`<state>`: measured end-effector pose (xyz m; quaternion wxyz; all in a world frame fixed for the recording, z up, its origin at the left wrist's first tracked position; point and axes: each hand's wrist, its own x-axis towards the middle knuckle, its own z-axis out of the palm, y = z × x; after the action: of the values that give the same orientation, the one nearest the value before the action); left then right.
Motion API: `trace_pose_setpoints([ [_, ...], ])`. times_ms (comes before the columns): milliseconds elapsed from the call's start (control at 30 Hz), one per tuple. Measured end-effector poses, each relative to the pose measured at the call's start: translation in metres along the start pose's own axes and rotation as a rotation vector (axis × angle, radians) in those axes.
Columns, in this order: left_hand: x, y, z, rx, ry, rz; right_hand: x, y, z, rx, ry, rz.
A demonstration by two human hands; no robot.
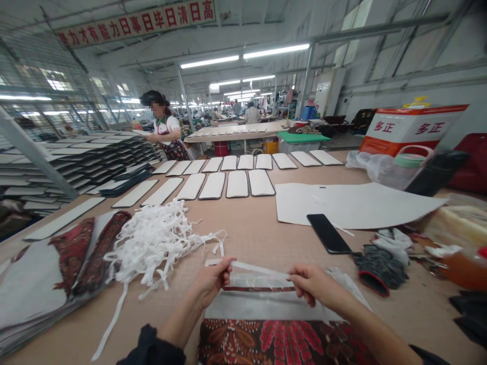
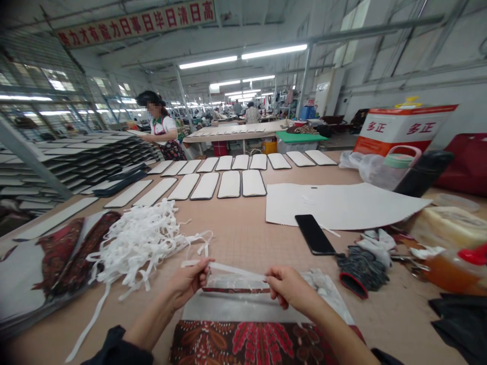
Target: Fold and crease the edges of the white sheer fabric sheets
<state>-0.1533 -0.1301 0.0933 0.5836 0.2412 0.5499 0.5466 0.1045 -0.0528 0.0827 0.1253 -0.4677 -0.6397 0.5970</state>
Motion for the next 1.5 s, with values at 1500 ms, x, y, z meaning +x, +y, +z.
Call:
trace_pose_setpoints([
  [1500, -0.023, -0.020, 0.022, 0.902, -0.149, 0.383, 0.000, -0.048, 0.030, -0.322, 0.106, -0.429],
])
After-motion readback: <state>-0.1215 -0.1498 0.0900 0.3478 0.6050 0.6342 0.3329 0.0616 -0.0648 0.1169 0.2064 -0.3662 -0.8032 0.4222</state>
